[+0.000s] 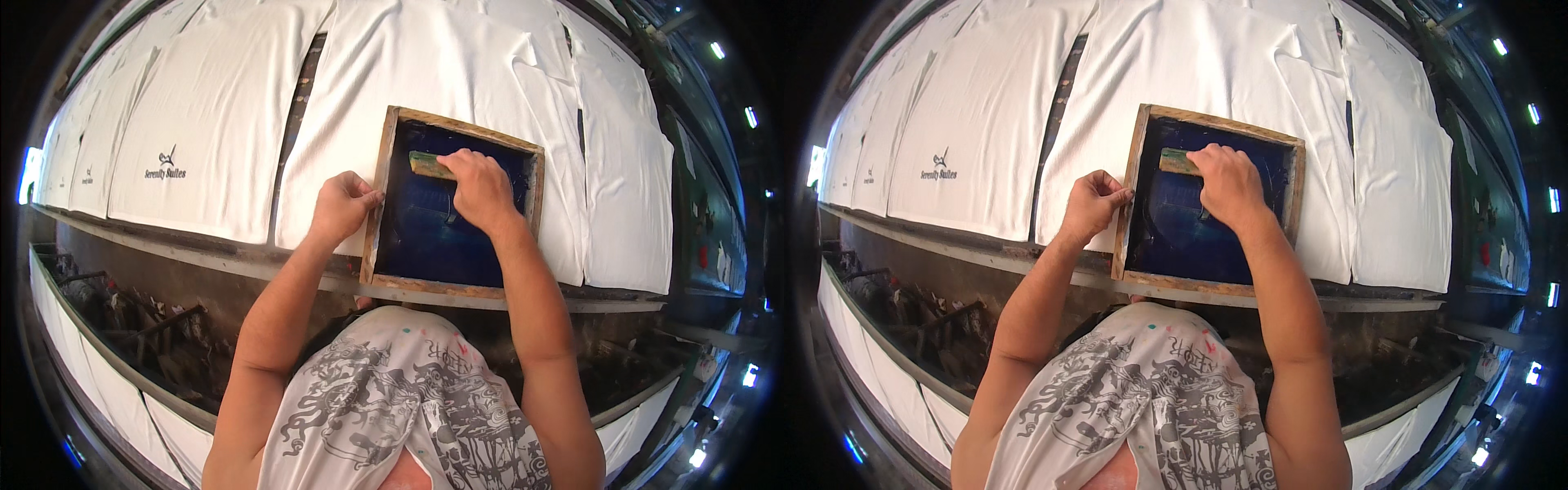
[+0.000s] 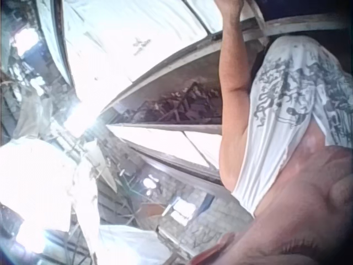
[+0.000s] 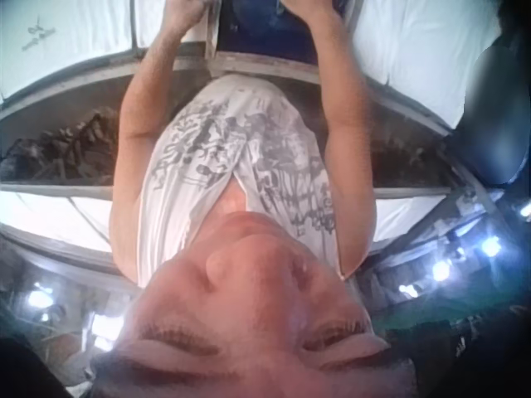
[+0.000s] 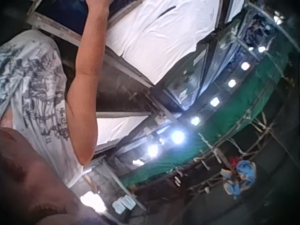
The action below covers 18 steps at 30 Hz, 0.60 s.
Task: The person performs screen printing on white t-shirts. They spread dark blue ink across a screen frame with a squeegee, position the screen over a shirt, press the ink through, and lift the screen to reveal a printed logo. The process is repeated on multiple shirts.
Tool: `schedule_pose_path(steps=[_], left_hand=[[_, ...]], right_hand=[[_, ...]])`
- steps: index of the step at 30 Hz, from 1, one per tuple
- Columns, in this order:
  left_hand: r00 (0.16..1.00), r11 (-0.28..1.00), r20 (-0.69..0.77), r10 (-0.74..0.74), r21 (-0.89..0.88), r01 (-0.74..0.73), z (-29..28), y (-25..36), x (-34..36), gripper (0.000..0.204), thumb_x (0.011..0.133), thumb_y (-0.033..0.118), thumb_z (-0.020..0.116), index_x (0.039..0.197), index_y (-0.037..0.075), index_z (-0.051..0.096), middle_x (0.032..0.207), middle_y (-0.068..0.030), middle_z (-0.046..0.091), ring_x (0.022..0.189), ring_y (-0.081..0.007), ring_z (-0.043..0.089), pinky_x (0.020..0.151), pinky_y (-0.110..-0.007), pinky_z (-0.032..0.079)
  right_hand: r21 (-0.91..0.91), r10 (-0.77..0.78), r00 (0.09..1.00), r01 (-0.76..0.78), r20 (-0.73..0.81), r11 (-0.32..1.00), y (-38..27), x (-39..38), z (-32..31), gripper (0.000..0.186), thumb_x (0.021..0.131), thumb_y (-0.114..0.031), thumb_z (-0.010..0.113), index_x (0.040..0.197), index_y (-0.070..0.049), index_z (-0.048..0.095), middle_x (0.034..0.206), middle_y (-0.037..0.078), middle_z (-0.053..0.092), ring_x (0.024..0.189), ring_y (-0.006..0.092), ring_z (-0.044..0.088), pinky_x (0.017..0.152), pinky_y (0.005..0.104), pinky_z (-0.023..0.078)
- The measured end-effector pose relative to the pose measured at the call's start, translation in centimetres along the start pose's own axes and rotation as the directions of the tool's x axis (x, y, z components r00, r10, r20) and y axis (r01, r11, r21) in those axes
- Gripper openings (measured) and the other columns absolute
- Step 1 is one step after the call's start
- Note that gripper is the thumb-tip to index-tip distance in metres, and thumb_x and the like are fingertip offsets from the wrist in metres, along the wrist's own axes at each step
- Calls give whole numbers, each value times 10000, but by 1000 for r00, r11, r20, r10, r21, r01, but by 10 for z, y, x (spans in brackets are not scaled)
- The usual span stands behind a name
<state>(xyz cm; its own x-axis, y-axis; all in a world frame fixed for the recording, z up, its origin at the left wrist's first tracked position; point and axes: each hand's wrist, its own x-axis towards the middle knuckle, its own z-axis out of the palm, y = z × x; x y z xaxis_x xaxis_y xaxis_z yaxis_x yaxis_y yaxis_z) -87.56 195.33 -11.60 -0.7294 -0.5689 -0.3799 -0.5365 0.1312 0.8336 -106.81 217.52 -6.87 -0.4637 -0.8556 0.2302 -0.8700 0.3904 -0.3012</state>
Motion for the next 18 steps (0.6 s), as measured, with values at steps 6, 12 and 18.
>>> schedule_pose_path(steps=[6,12,18], left_hand=[[995,973,93,-47,-220,66,-1,8,-9,304,1009,142,910,878,39,656,685,-58,690,548,-150,630,522,-334,519],[995,975,97,-24,-219,45,2,9,-2,340,1038,132,894,864,78,607,682,-18,660,489,-103,609,419,-288,469],[995,982,93,-26,-183,43,1,14,3,342,1041,117,880,849,76,599,680,-36,676,490,-116,636,435,-290,523]], right_hand=[[-52,-59,998,59,0,997,-38,-68,12,437,909,38,715,1326,-52,809,1308,99,790,1217,299,733,1006,463,524],[6,-99,992,99,80,995,-34,-81,-5,449,918,44,681,1332,-54,820,1276,125,812,1197,326,755,1024,490,559],[-25,69,986,-66,155,998,26,-12,-50,438,945,70,620,1313,-59,821,1243,175,819,1166,412,762,1050,518,588]])
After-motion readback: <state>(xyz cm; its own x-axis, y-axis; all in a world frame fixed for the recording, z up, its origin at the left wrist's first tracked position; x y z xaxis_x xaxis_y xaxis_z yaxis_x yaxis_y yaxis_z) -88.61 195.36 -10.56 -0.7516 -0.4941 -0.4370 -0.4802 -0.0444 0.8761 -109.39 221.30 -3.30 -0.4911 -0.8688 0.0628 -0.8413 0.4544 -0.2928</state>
